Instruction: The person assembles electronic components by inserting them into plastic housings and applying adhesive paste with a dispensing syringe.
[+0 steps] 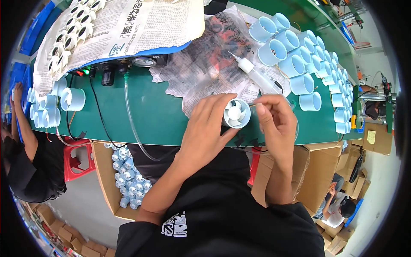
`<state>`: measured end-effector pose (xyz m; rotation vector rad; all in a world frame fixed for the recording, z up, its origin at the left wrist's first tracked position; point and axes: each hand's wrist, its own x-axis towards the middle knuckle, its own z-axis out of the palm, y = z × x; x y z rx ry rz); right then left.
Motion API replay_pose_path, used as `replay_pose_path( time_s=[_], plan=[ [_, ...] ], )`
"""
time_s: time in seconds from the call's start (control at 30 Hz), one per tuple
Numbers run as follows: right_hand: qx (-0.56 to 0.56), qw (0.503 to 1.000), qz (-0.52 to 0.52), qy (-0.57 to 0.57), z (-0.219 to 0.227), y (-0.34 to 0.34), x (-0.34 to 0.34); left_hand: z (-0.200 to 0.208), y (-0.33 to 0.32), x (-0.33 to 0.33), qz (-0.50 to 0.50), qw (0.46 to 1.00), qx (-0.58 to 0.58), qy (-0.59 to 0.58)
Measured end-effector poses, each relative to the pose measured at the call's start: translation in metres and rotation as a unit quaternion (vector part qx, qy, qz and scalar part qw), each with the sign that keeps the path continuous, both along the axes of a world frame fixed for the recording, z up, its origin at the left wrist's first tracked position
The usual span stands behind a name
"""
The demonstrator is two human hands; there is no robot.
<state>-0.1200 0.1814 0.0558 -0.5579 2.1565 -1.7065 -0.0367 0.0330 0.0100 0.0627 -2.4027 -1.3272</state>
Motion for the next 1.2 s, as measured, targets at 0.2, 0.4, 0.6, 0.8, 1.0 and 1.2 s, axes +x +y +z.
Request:
replay_pose_path(
  time_s=[0.2,0.4,0.6,0.8,1.0,1.2],
  plan=[
    [0.077,0.974,0.112,0.184,0.006,-0.013,0.006,-0.003,0.003,0.000,0.001,1.000,0.000,-0.015],
    [0.053,0.947,-0.069,0.309,0.005,-0.011,-0.003,0.004,0.003,-0.007,0.018,1.000,-0.013,-0.013],
    [0.066,0.955,-0.110,0.267,-0.021,-0.008,0.002,-0.002,-0.002,0.002,0.040,0.998,0.053,0.022],
    [0.089,0.955,-0.159,0.234,-0.051,0.024,0.012,-0.013,0.010,0.005,0.019,0.993,0.005,0.116],
    [0.002,0.968,-0.187,0.166,-0.061,0.018,0.010,0.024,-0.052,0.047,0.091,0.956,0.168,0.225],
    [0.037,0.967,-0.182,0.174,-0.064,0.020,0.003,0.105,-0.265,0.076,0.410,0.855,-0.035,0.316]
  ],
)
